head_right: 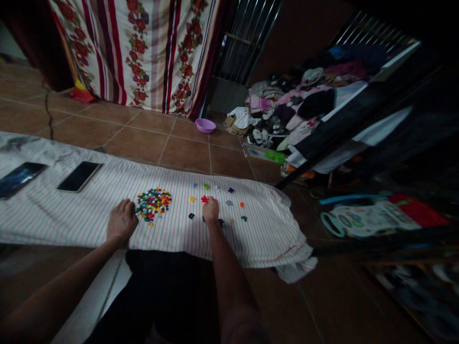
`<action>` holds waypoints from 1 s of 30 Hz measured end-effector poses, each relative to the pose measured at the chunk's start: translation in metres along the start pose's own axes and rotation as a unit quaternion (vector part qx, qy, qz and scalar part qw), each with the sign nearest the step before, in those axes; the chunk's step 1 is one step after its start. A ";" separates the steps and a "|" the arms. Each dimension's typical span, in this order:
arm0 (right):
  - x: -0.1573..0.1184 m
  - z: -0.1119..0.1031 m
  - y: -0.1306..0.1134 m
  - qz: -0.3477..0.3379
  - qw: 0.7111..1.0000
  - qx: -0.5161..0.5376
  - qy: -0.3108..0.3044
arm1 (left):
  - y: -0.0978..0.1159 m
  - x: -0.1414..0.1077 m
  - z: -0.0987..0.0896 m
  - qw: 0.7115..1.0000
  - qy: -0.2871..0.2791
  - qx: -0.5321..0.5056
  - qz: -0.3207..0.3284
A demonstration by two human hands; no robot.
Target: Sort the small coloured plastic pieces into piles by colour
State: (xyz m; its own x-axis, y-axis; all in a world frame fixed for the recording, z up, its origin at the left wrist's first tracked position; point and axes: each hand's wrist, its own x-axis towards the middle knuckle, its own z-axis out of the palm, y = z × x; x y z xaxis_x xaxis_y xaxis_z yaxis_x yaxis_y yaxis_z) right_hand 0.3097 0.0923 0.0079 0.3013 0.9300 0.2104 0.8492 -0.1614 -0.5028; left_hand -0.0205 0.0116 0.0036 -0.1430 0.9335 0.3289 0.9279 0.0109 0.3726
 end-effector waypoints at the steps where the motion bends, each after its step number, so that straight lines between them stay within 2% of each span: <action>1: 0.000 0.000 0.000 0.002 1.000 0.002 -0.002 | 0.000 0.000 0.000 1.000 -0.002 -0.002 -0.001; 8: -0.003 -0.002 0.001 -0.011 0.999 0.028 0.014 | 0.000 0.000 0.002 1.000 0.007 0.005 0.001; 15: -0.001 -0.003 0.001 0.008 0.998 0.061 0.009 | -0.001 -0.001 0.002 1.000 0.013 -0.001 -0.001; 21: -0.004 -0.005 0.000 -0.007 0.998 0.068 0.004 | -0.001 0.000 0.002 1.000 0.006 -0.028 -0.006; 30: -0.006 -0.012 -0.003 -0.019 0.998 0.052 0.011 | -0.001 0.000 0.003 1.000 0.005 0.001 0.000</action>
State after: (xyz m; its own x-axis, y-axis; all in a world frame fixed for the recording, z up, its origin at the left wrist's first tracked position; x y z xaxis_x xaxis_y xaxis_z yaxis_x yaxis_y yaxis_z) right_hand 0.3106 0.0831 0.0178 0.2809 0.9271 0.2483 0.8111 -0.0910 -0.5777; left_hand -0.0205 0.0130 0.0002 -0.1460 0.9297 0.3382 0.9286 0.0110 0.3709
